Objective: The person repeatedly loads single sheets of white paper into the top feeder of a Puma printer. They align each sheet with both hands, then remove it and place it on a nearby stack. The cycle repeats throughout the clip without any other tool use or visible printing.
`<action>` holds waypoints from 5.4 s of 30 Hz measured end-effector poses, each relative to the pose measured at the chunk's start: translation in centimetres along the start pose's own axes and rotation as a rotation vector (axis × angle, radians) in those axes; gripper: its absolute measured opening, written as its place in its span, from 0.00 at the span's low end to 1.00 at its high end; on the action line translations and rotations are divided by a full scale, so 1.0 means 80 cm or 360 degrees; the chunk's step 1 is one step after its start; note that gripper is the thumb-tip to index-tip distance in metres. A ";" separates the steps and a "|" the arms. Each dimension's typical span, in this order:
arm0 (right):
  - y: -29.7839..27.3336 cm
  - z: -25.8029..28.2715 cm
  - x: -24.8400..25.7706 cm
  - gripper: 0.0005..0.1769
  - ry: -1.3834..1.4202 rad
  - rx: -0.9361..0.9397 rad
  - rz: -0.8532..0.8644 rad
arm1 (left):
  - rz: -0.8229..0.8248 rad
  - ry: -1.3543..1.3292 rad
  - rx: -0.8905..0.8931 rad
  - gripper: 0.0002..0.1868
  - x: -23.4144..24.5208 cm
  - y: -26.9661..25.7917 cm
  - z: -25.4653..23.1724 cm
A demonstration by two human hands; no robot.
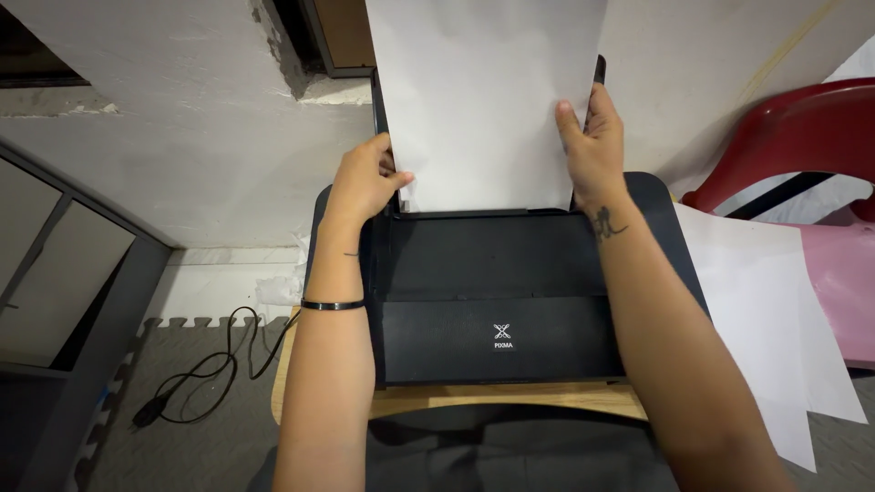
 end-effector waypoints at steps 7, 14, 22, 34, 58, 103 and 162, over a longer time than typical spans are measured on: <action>-0.004 0.011 0.042 0.18 -0.0777 -0.0390 0.0257 | 0.0143 0.0093 0.0071 0.18 -0.003 -0.006 -0.010; -0.009 0.001 0.054 0.11 -0.0728 -0.0537 0.0100 | -0.0040 -0.0198 -0.0046 0.19 0.003 -0.001 -0.008; -0.015 -0.014 0.066 0.09 -0.0982 -0.0590 0.0209 | -0.0074 -0.0053 0.0125 0.09 -0.003 0.001 0.000; -0.017 -0.006 0.054 0.10 -0.0941 -0.0391 0.0009 | -0.0006 0.0192 0.0140 0.27 0.001 -0.014 -0.013; -0.297 0.150 0.274 0.26 -0.1215 -0.0373 -0.0031 | 0.0664 -0.0295 -0.1336 0.08 -0.234 -0.168 -0.310; -0.012 0.090 0.026 0.24 0.0848 -0.0385 -0.0626 | -0.0526 -0.1216 -0.0076 0.22 -0.078 -0.069 -0.116; -0.046 0.015 0.037 0.13 -0.0659 -0.0340 -0.0090 | -0.0296 -0.0458 -0.0066 0.20 0.012 -0.020 -0.042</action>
Point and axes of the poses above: each hand's wrist, its own y-axis towards the middle knuckle, its own x-axis out of the back of the hand, z = x × y, the point moved 6 cm from there along y, towards the middle knuckle, and after that the axes turned 3 degrees about x, right-handed, at the moved point
